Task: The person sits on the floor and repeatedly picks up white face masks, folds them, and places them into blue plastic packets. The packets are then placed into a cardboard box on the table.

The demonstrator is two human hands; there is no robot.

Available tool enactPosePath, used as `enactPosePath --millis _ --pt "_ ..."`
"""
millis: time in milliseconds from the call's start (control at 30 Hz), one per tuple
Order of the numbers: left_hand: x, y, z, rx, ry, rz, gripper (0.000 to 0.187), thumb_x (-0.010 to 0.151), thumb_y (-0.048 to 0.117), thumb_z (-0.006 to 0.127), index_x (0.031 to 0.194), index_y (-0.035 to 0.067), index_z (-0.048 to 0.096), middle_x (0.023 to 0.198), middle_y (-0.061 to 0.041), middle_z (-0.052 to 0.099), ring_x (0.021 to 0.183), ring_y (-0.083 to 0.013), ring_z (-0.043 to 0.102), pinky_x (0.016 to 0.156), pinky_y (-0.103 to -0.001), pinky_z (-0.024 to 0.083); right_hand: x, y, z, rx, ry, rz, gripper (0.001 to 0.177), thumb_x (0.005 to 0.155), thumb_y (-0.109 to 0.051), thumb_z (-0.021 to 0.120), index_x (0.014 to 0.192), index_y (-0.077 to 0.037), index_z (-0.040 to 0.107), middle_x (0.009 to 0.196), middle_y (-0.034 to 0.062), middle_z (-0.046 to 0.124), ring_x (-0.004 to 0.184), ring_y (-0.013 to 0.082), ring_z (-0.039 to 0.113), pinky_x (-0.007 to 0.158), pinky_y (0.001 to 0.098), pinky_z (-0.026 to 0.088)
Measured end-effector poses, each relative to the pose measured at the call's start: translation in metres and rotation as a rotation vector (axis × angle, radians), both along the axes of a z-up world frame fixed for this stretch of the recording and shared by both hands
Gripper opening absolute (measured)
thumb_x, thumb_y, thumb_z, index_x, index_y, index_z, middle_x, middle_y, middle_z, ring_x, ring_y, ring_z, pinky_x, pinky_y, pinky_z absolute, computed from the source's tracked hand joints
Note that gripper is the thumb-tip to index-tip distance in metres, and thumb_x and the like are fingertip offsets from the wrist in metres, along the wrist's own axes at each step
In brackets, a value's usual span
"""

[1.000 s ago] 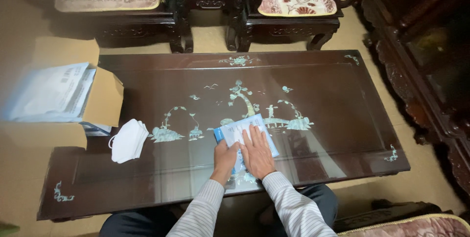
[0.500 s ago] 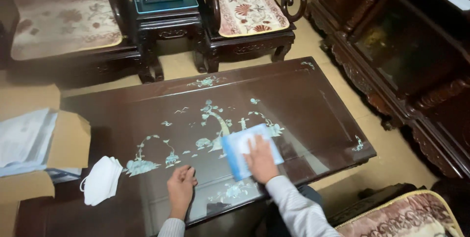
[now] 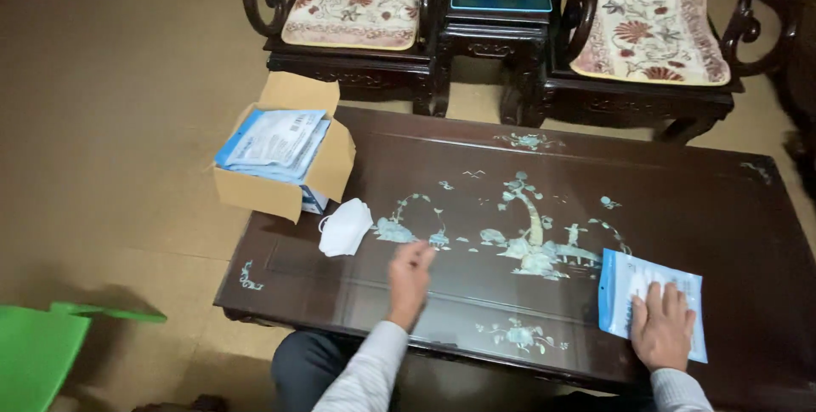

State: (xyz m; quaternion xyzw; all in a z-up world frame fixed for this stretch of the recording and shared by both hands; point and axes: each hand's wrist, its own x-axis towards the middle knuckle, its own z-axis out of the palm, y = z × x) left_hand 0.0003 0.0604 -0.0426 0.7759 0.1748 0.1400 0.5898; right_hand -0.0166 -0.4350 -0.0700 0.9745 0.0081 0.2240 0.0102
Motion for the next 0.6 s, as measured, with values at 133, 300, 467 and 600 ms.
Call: enactPosePath --millis 133,300,467,600 --pt "0.0 0.105 0.017 0.488 -0.113 0.362 0.033 0.092 0.032 0.074 0.116 0.009 0.071 0.111 -0.013 0.073 0.101 -0.0364 0.067 0.089 -0.046 0.051 -0.002 0.004 0.008 -0.027 -0.015 -0.004 0.055 0.108 -0.041 0.039 0.144 -0.002 0.056 0.153 0.0276 0.055 0.137 0.0475 0.052 0.104 0.0616 0.044" --pt "-0.006 0.166 0.015 0.558 0.288 0.33 0.068 0.082 0.038 0.083 0.136 0.002 0.064 0.121 -0.022 0.061 0.112 -0.042 0.057 0.097 -0.051 0.047 -0.002 0.008 0.014 0.083 0.116 -0.048 0.056 0.111 -0.044 0.031 0.141 -0.002 0.053 0.154 0.0261 0.05 0.14 0.0453 0.045 0.106 0.0621 0.039" --pt "-0.007 0.169 0.0 0.546 0.343 0.299 0.063 0.082 0.035 0.085 0.134 0.004 0.066 0.118 -0.019 0.062 0.111 -0.04 0.06 0.091 -0.051 0.052 -0.001 0.007 0.013 0.068 0.116 -0.065 0.056 0.111 -0.044 0.031 0.142 -0.003 0.053 0.155 0.026 0.051 0.142 0.0465 0.045 0.107 0.0634 0.04" --pt "-0.007 0.166 -0.001 0.597 0.259 0.362 0.064 0.077 0.031 0.09 0.13 0.005 0.064 0.113 -0.019 0.066 0.104 -0.0393 0.063 0.086 -0.05 0.052 0.0 0.006 0.013 0.066 0.111 -0.05 0.054 0.109 -0.043 0.033 0.14 -0.003 0.053 0.153 0.0267 0.051 0.139 0.0469 0.047 0.103 0.0624 0.041"
